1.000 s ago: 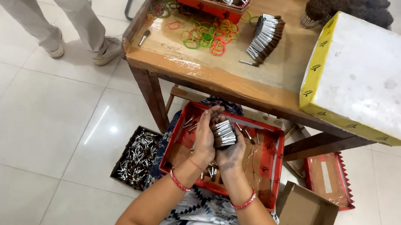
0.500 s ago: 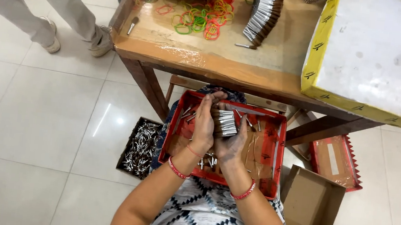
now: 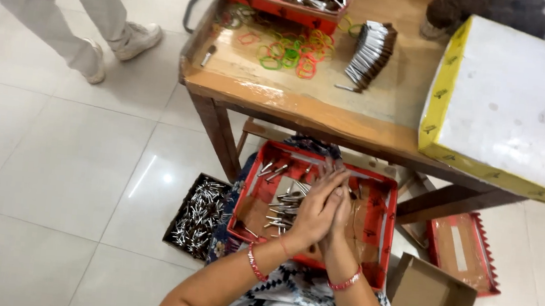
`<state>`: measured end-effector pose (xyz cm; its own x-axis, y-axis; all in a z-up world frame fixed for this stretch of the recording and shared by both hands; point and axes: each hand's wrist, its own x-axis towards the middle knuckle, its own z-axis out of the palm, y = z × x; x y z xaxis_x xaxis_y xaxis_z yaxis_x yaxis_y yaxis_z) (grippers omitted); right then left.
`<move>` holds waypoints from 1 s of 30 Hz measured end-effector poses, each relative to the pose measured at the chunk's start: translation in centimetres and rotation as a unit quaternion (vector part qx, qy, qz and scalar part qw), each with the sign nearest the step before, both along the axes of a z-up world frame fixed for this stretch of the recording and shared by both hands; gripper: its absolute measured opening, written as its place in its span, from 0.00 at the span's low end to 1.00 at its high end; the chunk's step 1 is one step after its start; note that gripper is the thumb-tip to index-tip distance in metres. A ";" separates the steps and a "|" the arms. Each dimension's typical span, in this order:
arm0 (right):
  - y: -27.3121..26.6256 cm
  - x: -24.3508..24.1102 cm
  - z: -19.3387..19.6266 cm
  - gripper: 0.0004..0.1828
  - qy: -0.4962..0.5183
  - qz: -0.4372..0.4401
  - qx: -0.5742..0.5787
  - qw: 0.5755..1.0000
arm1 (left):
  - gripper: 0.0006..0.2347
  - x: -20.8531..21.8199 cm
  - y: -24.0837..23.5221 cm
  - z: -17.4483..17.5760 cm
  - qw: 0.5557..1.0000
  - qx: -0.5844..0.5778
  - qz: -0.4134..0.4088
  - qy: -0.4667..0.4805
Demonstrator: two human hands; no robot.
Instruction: Sorting and aligning small metal pins or valve components into bundles for packaging.
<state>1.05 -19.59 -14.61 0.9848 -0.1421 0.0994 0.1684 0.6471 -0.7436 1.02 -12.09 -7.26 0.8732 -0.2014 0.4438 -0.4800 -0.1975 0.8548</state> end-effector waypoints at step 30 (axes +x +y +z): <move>-1.4 1.0 -1.9 0.39 0.124 0.090 -0.012 0.988 | 0.20 0.2 -0.9 -2.5 0.990 -0.016 0.047 0.131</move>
<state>2.05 -20.98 -16.55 0.9886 0.0367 -0.1460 -0.1361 0.6323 -0.7627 1.18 -13.00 -9.72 0.9732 -0.1040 0.2050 -0.2225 -0.2019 0.9538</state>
